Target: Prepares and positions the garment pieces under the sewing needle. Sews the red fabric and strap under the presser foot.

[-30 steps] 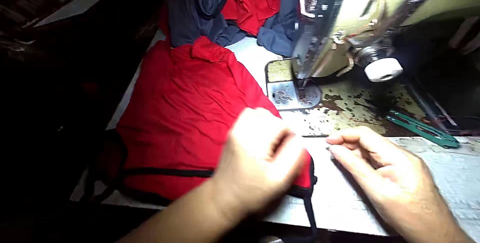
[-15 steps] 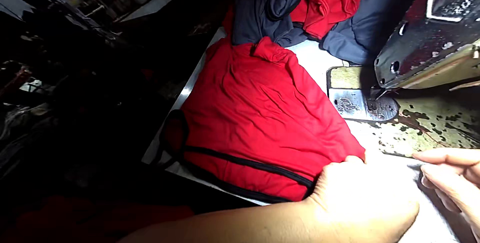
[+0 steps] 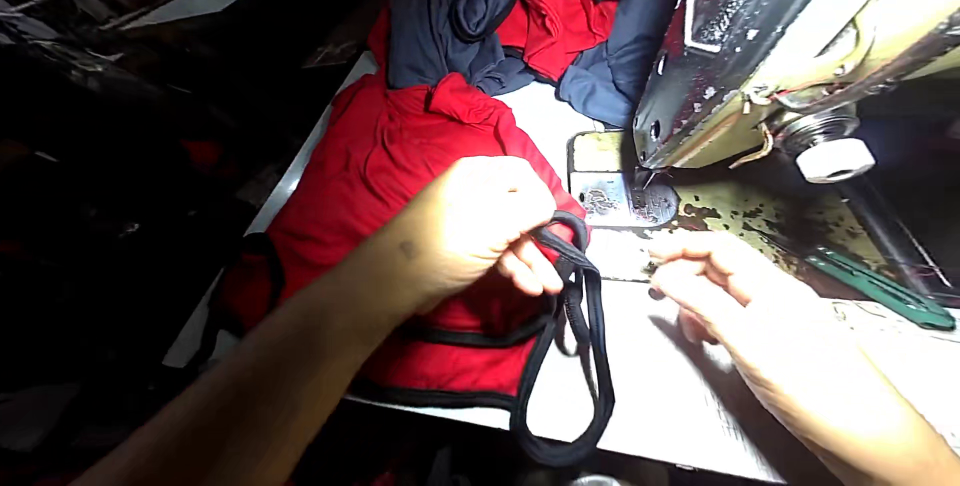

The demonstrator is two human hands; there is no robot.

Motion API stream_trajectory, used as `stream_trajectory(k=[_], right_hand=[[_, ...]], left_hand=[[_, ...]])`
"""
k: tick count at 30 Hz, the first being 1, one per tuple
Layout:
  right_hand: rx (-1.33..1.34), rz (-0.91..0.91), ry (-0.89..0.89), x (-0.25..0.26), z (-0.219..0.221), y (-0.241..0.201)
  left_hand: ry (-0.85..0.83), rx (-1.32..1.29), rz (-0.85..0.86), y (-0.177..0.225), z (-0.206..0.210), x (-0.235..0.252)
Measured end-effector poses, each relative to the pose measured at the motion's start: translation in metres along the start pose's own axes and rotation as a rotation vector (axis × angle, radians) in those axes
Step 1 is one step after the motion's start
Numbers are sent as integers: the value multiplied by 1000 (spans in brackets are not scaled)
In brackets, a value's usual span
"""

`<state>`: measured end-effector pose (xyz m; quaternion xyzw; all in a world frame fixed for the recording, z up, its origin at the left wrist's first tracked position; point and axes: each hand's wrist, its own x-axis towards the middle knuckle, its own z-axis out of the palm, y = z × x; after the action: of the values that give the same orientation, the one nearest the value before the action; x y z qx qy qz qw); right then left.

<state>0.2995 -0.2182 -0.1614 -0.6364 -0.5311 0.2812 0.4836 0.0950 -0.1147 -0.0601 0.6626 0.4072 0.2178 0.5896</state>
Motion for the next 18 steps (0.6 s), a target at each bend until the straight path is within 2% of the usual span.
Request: stream_trajectory(k=[3, 7, 10, 15, 18], right_hand=[[19, -8, -37, 12, 20, -16], [-308, -141, -50, 23, 50, -12], [-432, -210, -34, 21, 58, -6], [-365, -192, 50, 12, 57, -10], [-220, -163, 66, 11, 54, -12]], left_hand=[[-6, 32, -1, -4, -3, 2], [-43, 59, 40, -8, -10, 9], [-23, 126, 106, -11, -19, 12], [-80, 343, 227, -19, -38, 17], [-15, 474, 217, -19, -34, 14]])
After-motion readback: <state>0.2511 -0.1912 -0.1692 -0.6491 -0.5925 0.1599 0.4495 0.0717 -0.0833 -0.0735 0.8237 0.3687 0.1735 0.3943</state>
